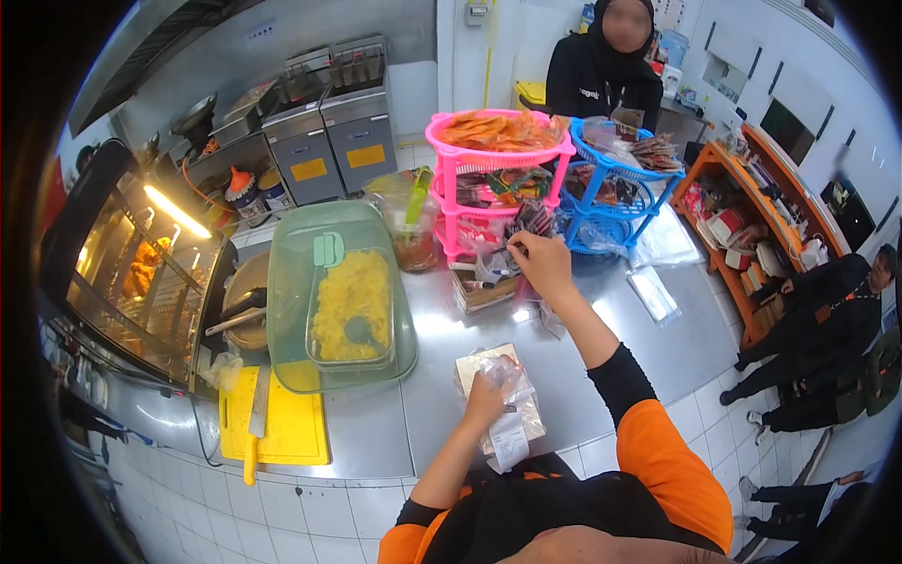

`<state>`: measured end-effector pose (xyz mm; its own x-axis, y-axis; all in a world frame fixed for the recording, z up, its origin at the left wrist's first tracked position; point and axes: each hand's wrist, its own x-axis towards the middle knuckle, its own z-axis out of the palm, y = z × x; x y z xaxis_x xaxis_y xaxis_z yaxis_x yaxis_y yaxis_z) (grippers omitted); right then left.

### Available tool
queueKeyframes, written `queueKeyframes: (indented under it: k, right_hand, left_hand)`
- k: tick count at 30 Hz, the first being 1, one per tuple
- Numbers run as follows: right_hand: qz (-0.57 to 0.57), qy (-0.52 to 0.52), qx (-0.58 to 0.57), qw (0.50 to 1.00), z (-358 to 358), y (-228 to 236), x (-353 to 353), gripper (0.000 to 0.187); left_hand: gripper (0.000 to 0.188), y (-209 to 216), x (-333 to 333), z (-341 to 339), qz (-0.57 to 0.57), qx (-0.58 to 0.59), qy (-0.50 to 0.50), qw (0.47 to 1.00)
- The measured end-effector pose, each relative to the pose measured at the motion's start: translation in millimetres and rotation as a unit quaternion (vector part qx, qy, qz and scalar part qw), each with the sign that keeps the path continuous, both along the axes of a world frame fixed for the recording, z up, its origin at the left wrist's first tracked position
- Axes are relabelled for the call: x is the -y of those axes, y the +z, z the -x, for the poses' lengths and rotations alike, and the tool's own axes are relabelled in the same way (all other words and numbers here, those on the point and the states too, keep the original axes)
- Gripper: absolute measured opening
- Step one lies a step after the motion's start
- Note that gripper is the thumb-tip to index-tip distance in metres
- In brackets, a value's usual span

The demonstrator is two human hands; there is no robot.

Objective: The person places fried chicken into cardboard boxes, adds a packet of rice and sauce, and then places the box into a plastic bag, which they tie closed.

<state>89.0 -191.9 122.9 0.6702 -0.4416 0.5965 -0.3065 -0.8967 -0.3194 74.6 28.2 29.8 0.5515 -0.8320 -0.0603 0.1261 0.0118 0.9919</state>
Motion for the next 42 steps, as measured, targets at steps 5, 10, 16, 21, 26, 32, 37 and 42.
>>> queueKeyframes:
  k: [5, 10, 16, 21, 26, 32, 37, 42]
  right_hand:
    - [-0.118, 0.012, 0.039, 0.992, -17.2, -16.4, 4.3, 0.026]
    - [-0.22, 0.09, 0.092, 0.967, 3.1, -29.5, -20.9, 0.039]
    - [-0.496, 0.18, 0.079, 0.846, 83.7, -90.2, -74.0, 0.03]
    - [-0.409, 0.225, 0.062, 0.882, 158.9, -98.2, -133.4, 0.03]
    - [-0.372, 0.17, 0.068, 0.91, 222.8, -87.4, -154.0, 0.028]
    - [-0.381, 0.109, 0.232, 0.888, 321.2, -93.7, -187.2, 0.028]
    - [-0.423, 0.018, 0.294, 0.857, 426.8, -81.3, -226.1, 0.044]
    - [-0.302, -0.137, 0.104, 0.938, 539.3, -87.5, -265.8, 0.052]
  left_hand:
    - [0.015, -1.8, 4.1, 0.0, -0.002, -0.008, -0.011, 1.0]
    - [0.015, -6.2, 5.6, -0.3, 0.055, 0.047, 0.025, 0.997]
    - [0.038, -21.8, -1.7, -14.6, 0.121, -0.115, 0.017, 0.986]
    - [0.053, 10.0, 1.6, -19.5, 0.206, -0.368, -0.03, 0.906]
    - [0.042, 53.3, 8.0, 51.3, 0.138, -0.165, -0.139, 0.967]
    - [0.009, 74.5, 3.2, 156.3, 0.126, 0.136, -0.334, 0.924]
    - [0.032, 75.5, -16.5, 246.6, 0.21, 0.257, -0.468, 0.819]
    - [0.025, 81.0, -28.5, 355.7, 0.261, 0.319, -0.607, 0.68]
